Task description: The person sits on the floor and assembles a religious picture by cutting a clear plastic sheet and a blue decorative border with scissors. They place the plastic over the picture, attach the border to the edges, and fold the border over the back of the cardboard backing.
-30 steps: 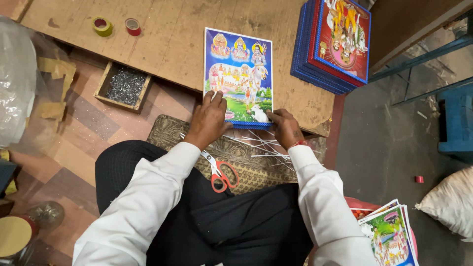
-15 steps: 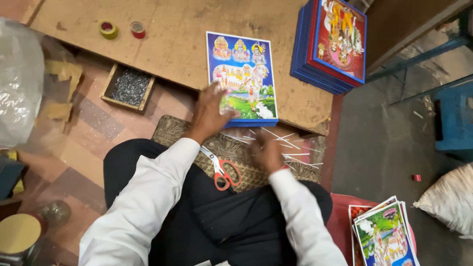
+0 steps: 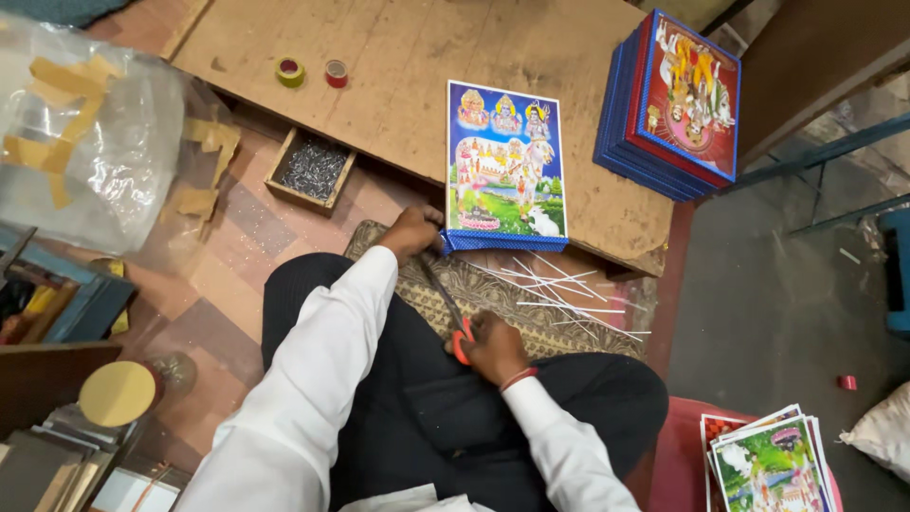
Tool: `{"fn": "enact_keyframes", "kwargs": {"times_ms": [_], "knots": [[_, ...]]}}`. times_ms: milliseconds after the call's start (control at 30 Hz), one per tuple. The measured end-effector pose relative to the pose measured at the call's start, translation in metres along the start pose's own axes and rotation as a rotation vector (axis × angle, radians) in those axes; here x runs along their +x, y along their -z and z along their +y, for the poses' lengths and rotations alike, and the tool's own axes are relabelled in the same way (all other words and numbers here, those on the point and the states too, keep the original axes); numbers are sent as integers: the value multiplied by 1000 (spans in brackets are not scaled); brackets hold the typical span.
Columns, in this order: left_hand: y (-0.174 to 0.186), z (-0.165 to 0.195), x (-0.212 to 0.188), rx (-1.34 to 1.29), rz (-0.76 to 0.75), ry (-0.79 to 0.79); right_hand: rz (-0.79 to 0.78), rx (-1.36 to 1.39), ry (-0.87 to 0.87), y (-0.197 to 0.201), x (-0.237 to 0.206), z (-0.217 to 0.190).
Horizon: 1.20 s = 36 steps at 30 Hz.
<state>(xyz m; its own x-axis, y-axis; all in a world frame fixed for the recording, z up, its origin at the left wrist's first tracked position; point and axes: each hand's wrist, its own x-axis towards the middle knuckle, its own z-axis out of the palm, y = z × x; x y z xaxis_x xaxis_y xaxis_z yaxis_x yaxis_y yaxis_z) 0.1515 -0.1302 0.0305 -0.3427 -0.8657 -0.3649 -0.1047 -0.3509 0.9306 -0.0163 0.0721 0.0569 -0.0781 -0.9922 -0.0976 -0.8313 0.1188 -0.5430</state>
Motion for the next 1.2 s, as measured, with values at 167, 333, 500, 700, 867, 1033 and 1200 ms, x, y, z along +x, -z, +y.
{"fn": "enact_keyframes", "kwargs": {"times_ms": [167,333,500,700,867,1033,1200], "knots": [[2,14,-11,-82,37,232,-439,584,-454,35,-28,-5],[3,7,-13,-51,131,-11,-301,706,-353,63,-41,-13],[2,9,-20,-14,151,-107,31,1062,-420,48,-8,-5],[2,22,-36,177,244,-72,-10,1205,-431,29,-1,-6],[0,14,-28,179,216,-52,-151,1204,-494,6,-45,-29],[-2,8,-24,237,291,-35,-343,1284,-486,-8,-53,-47],[0,16,-30,209,313,-17,-298,1262,-410,-13,-30,-52]]}}
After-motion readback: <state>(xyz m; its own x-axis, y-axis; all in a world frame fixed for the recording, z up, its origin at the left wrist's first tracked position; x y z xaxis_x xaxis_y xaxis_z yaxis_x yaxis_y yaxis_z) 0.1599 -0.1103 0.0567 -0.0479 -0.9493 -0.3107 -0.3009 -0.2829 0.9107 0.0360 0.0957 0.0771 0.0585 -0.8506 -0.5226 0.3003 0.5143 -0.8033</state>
